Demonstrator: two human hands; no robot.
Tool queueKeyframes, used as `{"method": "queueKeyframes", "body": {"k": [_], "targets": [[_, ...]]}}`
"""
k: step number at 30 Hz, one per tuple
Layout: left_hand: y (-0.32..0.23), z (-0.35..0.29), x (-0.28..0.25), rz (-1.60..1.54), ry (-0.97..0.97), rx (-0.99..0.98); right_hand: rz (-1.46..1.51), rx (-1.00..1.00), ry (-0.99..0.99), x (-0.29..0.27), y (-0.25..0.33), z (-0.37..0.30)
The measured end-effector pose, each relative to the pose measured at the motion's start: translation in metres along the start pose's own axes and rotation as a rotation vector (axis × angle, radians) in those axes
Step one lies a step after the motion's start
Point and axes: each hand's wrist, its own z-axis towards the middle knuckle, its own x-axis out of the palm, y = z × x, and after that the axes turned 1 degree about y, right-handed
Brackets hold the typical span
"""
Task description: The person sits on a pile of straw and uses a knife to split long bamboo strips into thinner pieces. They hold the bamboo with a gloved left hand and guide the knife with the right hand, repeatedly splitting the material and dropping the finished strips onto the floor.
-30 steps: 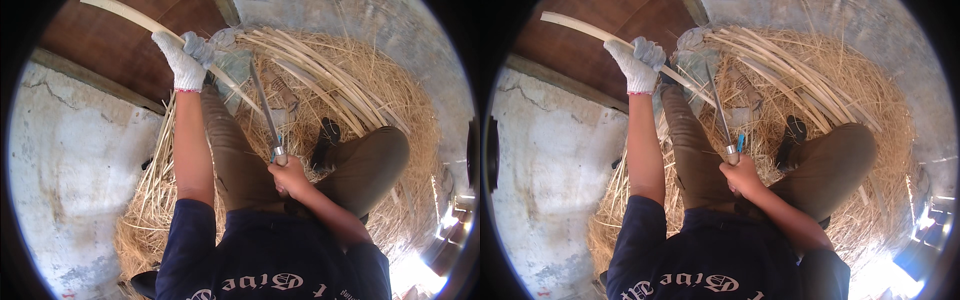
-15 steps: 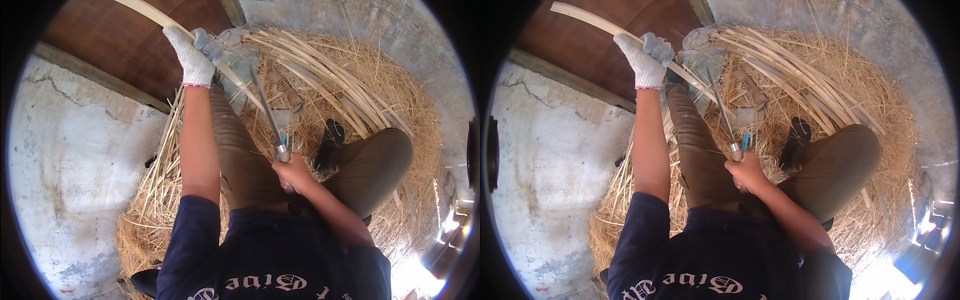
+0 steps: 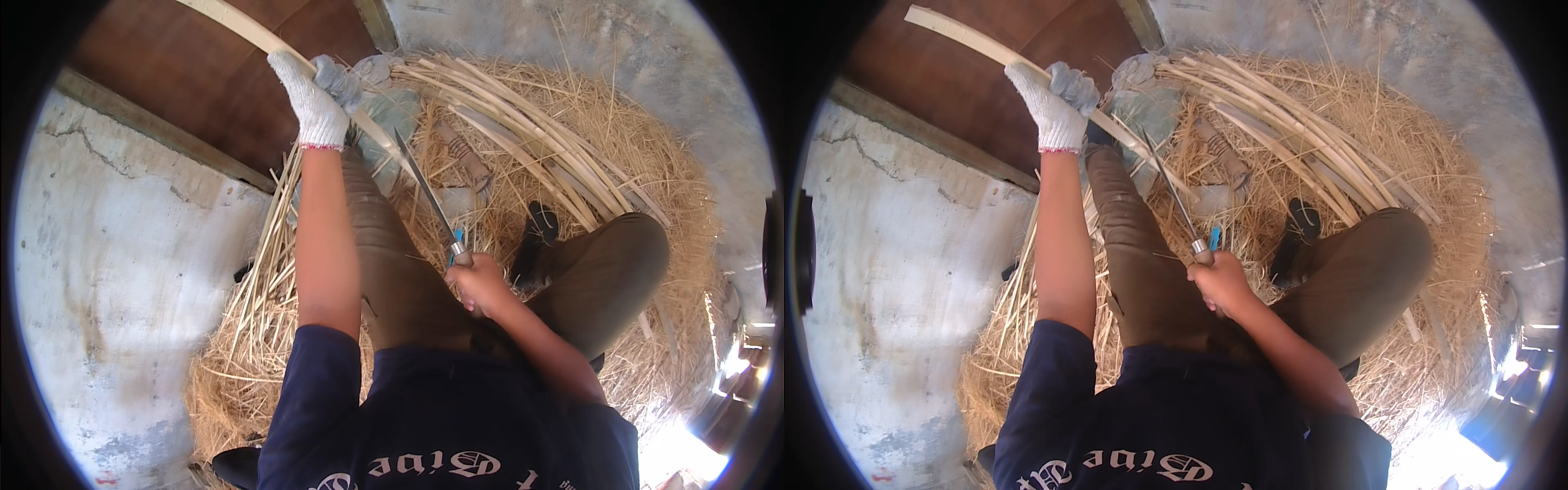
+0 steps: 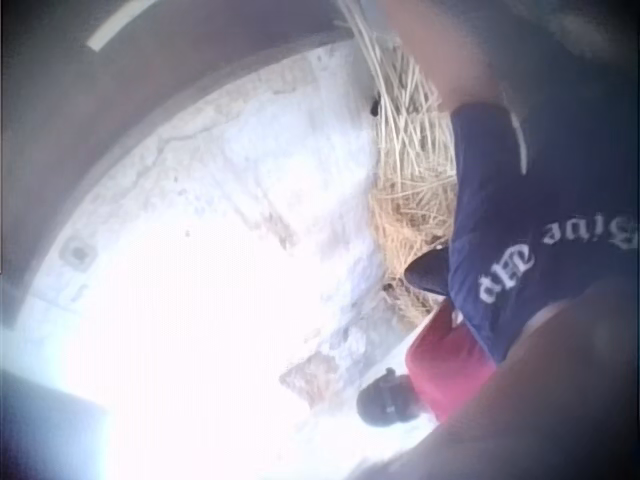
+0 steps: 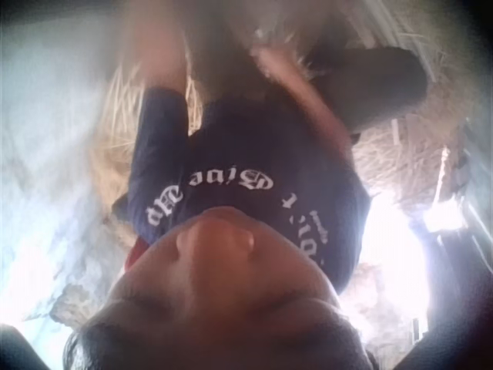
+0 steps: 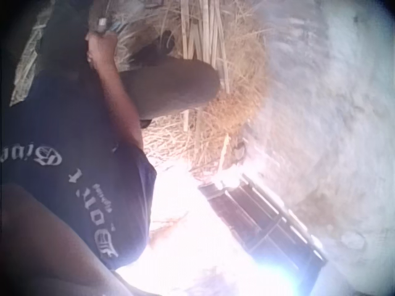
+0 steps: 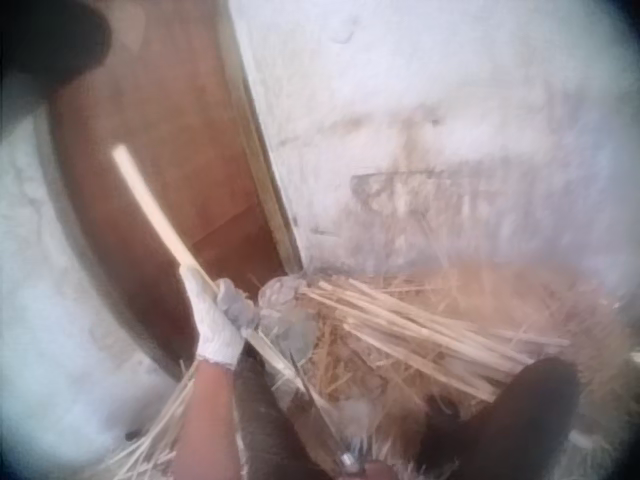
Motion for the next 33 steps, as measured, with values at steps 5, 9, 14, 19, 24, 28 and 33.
{"method": "queueKeyframes", "body": {"k": [5, 9, 14, 19, 24, 28, 33], "targets": [[0.002, 0.002, 0.002, 0.031, 0.022, 0.023, 0.014, -0.091, -0.034, 0.005, -0.007, 0.003], [0.000, 0.004, 0.000, 0.022, -0.001, 0.023, -0.036, 0.010, -0.015, -0.001, -0.007, 0.006], [0.002, 0.006, -0.004, 0.033, 0.009, 0.037, -0.202, -0.153, -0.161, 0.010, -0.002, -0.003], [0.004, 0.009, 0.000, 0.033, -0.030, 0.046, -0.075, 0.028, 0.000, -0.006, -0.017, 0.013], [0.003, 0.010, -0.005, 0.003, 0.006, 0.041, -0.086, -0.088, -0.057, -0.001, -0.011, 0.003], [0.006, 0.004, -0.006, 0.004, -0.049, 0.022, -0.294, -0.185, -0.130, 0.001, -0.011, 0.007], [0.010, -0.002, -0.017, -0.006, -0.125, 0.031, -0.347, -0.023, -0.146, -0.004, -0.017, 0.011]]}}
